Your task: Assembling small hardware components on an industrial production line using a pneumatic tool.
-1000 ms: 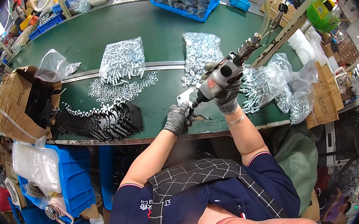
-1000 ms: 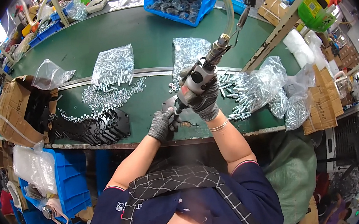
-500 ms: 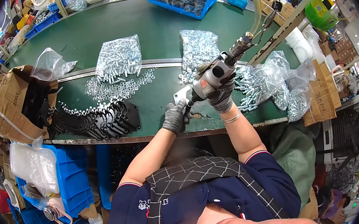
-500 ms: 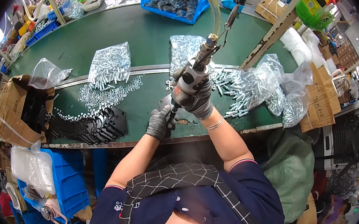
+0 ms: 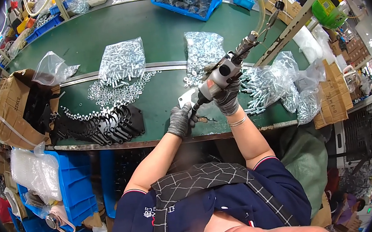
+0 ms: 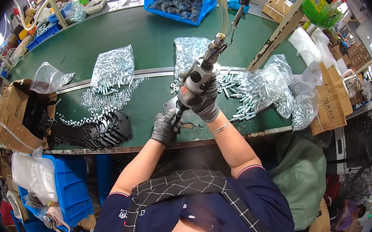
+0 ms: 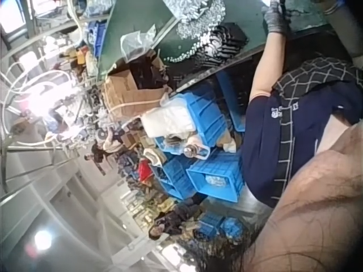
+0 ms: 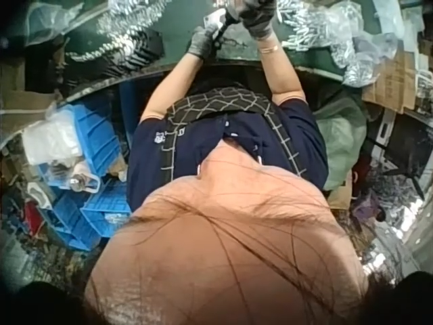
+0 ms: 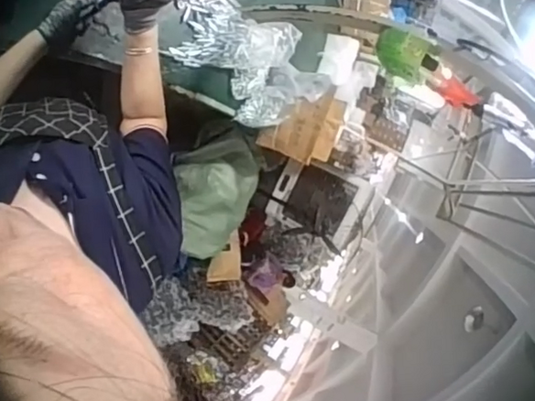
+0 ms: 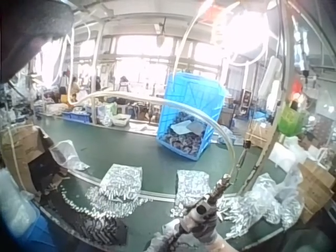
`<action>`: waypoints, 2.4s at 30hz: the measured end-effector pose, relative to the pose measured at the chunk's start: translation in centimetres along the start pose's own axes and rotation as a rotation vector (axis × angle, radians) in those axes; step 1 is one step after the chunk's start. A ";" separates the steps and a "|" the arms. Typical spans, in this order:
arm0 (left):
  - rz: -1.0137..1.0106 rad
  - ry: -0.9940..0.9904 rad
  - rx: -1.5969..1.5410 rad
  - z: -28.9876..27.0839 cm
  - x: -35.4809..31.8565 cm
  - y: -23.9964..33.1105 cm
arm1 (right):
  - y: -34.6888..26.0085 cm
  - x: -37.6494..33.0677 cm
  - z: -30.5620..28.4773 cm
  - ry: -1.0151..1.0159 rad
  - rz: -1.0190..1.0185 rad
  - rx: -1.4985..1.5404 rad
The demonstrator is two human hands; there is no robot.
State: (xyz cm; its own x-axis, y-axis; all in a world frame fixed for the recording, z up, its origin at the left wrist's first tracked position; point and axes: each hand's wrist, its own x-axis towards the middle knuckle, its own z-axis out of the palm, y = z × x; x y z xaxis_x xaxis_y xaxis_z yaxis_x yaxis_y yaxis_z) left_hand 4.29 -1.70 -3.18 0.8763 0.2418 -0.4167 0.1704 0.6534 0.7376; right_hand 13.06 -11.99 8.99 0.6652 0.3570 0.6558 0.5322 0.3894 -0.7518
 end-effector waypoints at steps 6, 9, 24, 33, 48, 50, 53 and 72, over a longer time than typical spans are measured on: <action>-0.028 0.006 -0.025 -0.1 0.0 0.1 | 0.2 -0.5 0.3 -0.065 0.009 0.019; -0.037 0.013 -0.041 -0.2 -0.1 0.3 | 0.2 -0.5 0.7 -0.036 -0.018 -0.030; -0.300 -0.377 0.717 -16.6 -16.6 9.4 | -0.8 2.4 -4.9 0.119 0.092 -0.243; -0.357 -0.179 2.029 -28.1 -17.6 2.4 | 1.7 2.1 -6.1 0.160 0.058 -0.369; -0.094 0.277 2.528 -8.8 -4.8 8.0 | 3.6 1.2 -17.6 -0.459 0.330 -1.045; 0.319 0.300 2.677 -9.8 -4.2 6.4 | 5.6 -1.1 -20.3 -0.566 0.645 -1.570; 0.533 0.357 2.320 -9.9 -3.4 4.8 | 9.6 -3.3 -21.8 -0.577 0.301 -1.430; 0.169 -0.359 -0.127 -4.7 -6.5 6.0 | 4.8 -7.3 -3.8 -0.250 0.789 0.018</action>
State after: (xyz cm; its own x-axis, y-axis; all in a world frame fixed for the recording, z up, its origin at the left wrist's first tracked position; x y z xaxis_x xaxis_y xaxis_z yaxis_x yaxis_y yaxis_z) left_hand -2.50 4.04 1.42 0.9924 0.1029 -0.0671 -0.0268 0.7144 0.6992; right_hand 12.73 -15.94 0.31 0.7024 0.7087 -0.0666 -0.0521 -0.0422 -0.9978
